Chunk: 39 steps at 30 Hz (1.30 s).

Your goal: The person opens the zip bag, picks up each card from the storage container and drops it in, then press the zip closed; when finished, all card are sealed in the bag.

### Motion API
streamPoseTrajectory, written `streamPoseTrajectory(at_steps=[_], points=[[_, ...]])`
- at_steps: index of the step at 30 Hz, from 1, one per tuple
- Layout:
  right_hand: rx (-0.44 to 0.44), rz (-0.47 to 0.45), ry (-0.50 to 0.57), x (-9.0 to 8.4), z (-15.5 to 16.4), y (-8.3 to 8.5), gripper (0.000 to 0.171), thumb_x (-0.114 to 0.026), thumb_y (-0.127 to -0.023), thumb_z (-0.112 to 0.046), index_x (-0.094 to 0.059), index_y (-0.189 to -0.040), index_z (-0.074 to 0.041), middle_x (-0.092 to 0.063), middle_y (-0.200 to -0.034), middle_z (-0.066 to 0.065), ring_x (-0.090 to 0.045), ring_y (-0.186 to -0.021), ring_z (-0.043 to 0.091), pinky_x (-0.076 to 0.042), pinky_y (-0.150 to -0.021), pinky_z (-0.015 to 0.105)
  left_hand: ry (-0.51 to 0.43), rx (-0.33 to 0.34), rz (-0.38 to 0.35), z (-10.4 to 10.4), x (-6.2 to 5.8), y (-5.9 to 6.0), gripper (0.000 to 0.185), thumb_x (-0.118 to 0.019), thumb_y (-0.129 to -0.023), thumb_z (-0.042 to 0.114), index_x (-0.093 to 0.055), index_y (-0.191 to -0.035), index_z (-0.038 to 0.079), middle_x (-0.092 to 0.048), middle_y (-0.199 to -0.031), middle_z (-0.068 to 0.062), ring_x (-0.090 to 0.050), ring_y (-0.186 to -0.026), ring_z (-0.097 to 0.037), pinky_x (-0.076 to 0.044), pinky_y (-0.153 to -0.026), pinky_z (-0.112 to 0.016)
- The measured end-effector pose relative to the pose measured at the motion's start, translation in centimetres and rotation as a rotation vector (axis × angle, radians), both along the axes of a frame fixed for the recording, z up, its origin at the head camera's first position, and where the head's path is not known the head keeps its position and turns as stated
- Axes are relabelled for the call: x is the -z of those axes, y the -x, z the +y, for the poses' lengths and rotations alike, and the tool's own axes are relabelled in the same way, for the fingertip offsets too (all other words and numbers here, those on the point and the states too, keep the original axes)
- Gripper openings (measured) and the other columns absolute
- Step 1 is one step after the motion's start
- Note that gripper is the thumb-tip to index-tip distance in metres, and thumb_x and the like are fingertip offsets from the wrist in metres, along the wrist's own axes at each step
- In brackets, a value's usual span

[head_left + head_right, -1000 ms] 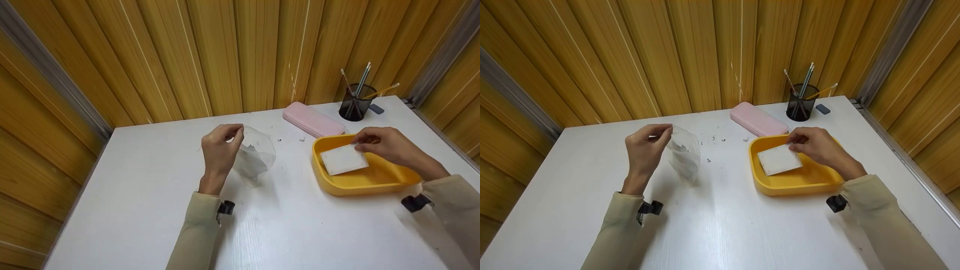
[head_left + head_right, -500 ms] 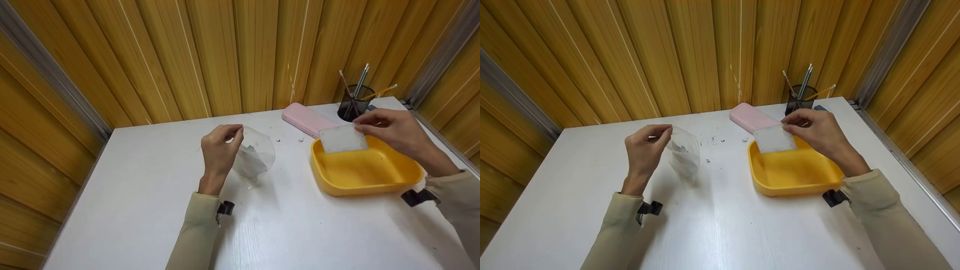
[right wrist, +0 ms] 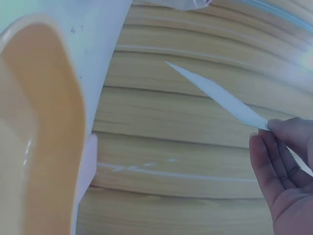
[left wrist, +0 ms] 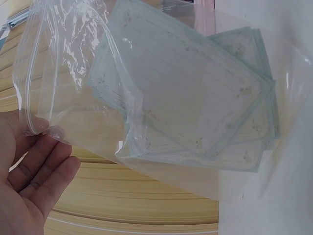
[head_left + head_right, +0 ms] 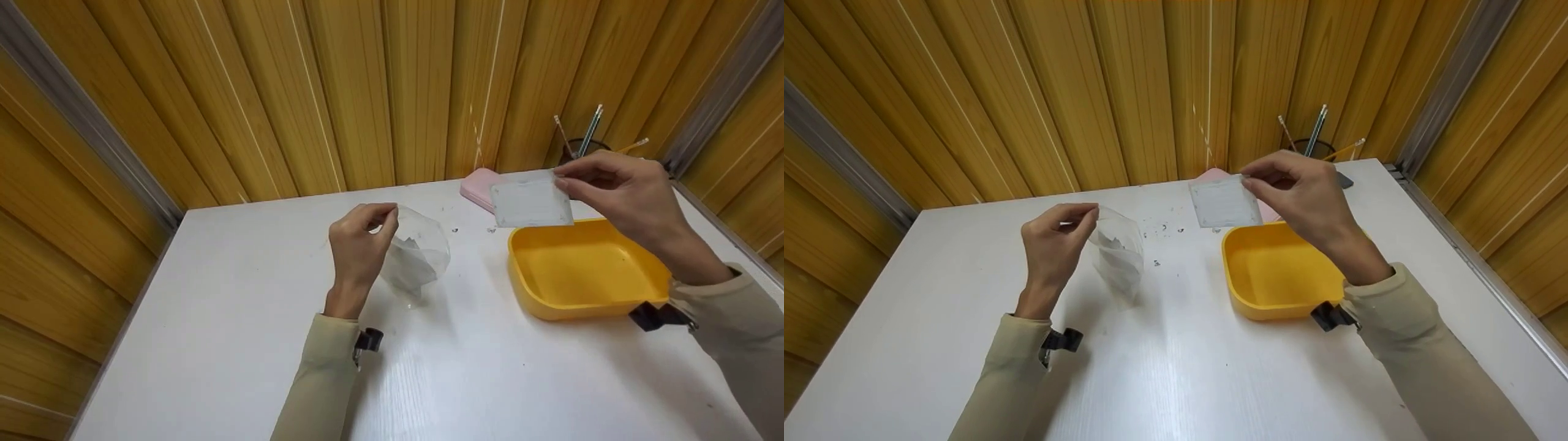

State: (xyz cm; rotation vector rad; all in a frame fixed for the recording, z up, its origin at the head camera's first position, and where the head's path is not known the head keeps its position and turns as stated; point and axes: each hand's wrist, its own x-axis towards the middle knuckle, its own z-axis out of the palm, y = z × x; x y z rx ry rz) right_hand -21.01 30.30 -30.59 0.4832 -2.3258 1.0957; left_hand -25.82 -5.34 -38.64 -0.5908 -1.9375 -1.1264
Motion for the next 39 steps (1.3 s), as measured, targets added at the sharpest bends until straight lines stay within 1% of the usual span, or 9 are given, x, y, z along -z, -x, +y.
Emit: streamPoseTrajectory(at_steps=[5,11,15,18,22,27,30,35,39], points=[[-0.014,0.043,0.016,-1.0,-2.0,0.0,0.019,-0.078,-0.094,0.002,-0.08,-0.112,-0.002,-0.075,-0.102,-0.007,-0.069,-0.084,0.006,-0.055,-0.077,0.01,-0.001,-0.003,0.004,-0.1,-0.1,0.0,0.007,-0.077,-0.092,-0.002,-0.082,-0.095,0.001,-0.078,-0.086,-0.006,-0.073,-0.074,-0.015,-0.062,-0.068,-0.03],[-0.068,0.082,0.0,-1.8,-4.5,-0.1,0.017,-0.078,-0.095,0.0,-0.081,-0.111,-0.004,-0.075,-0.102,-0.002,-0.067,-0.082,0.012,-0.055,-0.075,0.013,-0.006,0.002,-0.002,-0.1,0.0,0.0,0.007,-0.077,-0.092,-0.002,-0.082,-0.095,0.001,-0.078,-0.086,-0.006,-0.073,-0.074,-0.015,-0.062,-0.069,-0.03],[-0.114,0.085,0.004,-2.1,-5.8,-0.2,0.016,-0.077,-0.096,0.001,-0.081,-0.111,-0.003,-0.075,-0.103,0.0,-0.068,-0.083,0.014,-0.056,-0.076,0.015,-0.01,0.002,-0.005,-0.1,-0.1,-0.1,0.007,-0.077,-0.092,-0.002,-0.083,-0.095,0.001,-0.079,-0.087,-0.006,-0.073,-0.075,-0.015,-0.062,-0.069,-0.029],[-0.161,0.081,0.028,-2.4,-6.6,-0.2,0.017,-0.078,-0.094,0.003,-0.081,-0.11,-0.002,-0.076,-0.102,0.001,-0.069,-0.083,0.015,-0.057,-0.075,0.017,-0.009,0.001,0.005,0.0,-0.1,-0.2,0.007,-0.077,-0.092,-0.002,-0.082,-0.095,0.001,-0.078,-0.086,-0.006,-0.073,-0.074,-0.015,-0.062,-0.069,-0.029],[-0.207,0.076,0.03,-2.5,-7.6,-0.1,0.017,-0.079,-0.093,0.003,-0.081,-0.109,-0.002,-0.076,-0.102,0.0,-0.07,-0.082,0.016,-0.058,-0.074,0.019,-0.005,0.003,0.009,0.1,-0.2,-0.2,0.007,-0.077,-0.092,-0.002,-0.082,-0.094,0.001,-0.078,-0.086,-0.006,-0.073,-0.074,-0.015,-0.062,-0.068,-0.029],[-0.231,0.076,-0.033,-2.6,-8.8,-0.1,0.016,-0.078,-0.095,0.0,-0.081,-0.111,-0.004,-0.075,-0.102,-0.001,-0.069,-0.084,0.014,-0.057,-0.077,0.018,-0.001,-0.001,-0.015,0.1,-0.3,-0.4,0.007,-0.077,-0.093,-0.001,-0.082,-0.096,0.001,-0.078,-0.088,-0.006,-0.073,-0.076,-0.015,-0.062,-0.07,-0.029],[-0.247,0.067,-0.058,-2.5,-9.5,0.0,0.017,-0.078,-0.095,0.002,-0.082,-0.11,-0.006,-0.075,-0.101,-0.001,-0.069,-0.084,0.014,-0.058,-0.077,0.017,0.001,-0.001,-0.019,0.2,-0.3,-0.4,0.007,-0.077,-0.093,-0.001,-0.082,-0.097,0.001,-0.078,-0.088,-0.006,-0.073,-0.076,-0.015,-0.062,-0.07,-0.028],[-0.275,0.061,-0.1,-2.2,-10.5,0.3,0.018,-0.079,-0.092,0.006,-0.081,-0.107,-0.004,-0.075,-0.099,0.001,-0.069,-0.083,0.012,-0.059,-0.075,0.018,-0.002,0.006,-0.012,0.2,-0.4,-0.4,0.007,-0.077,-0.093,-0.001,-0.082,-0.097,0.001,-0.079,-0.089,-0.007,-0.074,-0.076,-0.016,-0.063,-0.071,-0.028],[-0.295,0.064,-0.16,-1.8,-11.2,0.6,0.016,-0.08,-0.092,0.004,-0.081,-0.106,-0.003,-0.075,-0.098,0.003,-0.068,-0.083,0.01,-0.058,-0.074,0.018,0.002,0.003,-0.015,0.2,-0.4,-0.4,0.007,-0.077,-0.093,-0.001,-0.082,-0.097,0.001,-0.079,-0.089,-0.007,-0.073,-0.076,-0.016,-0.062,-0.071,-0.028]])
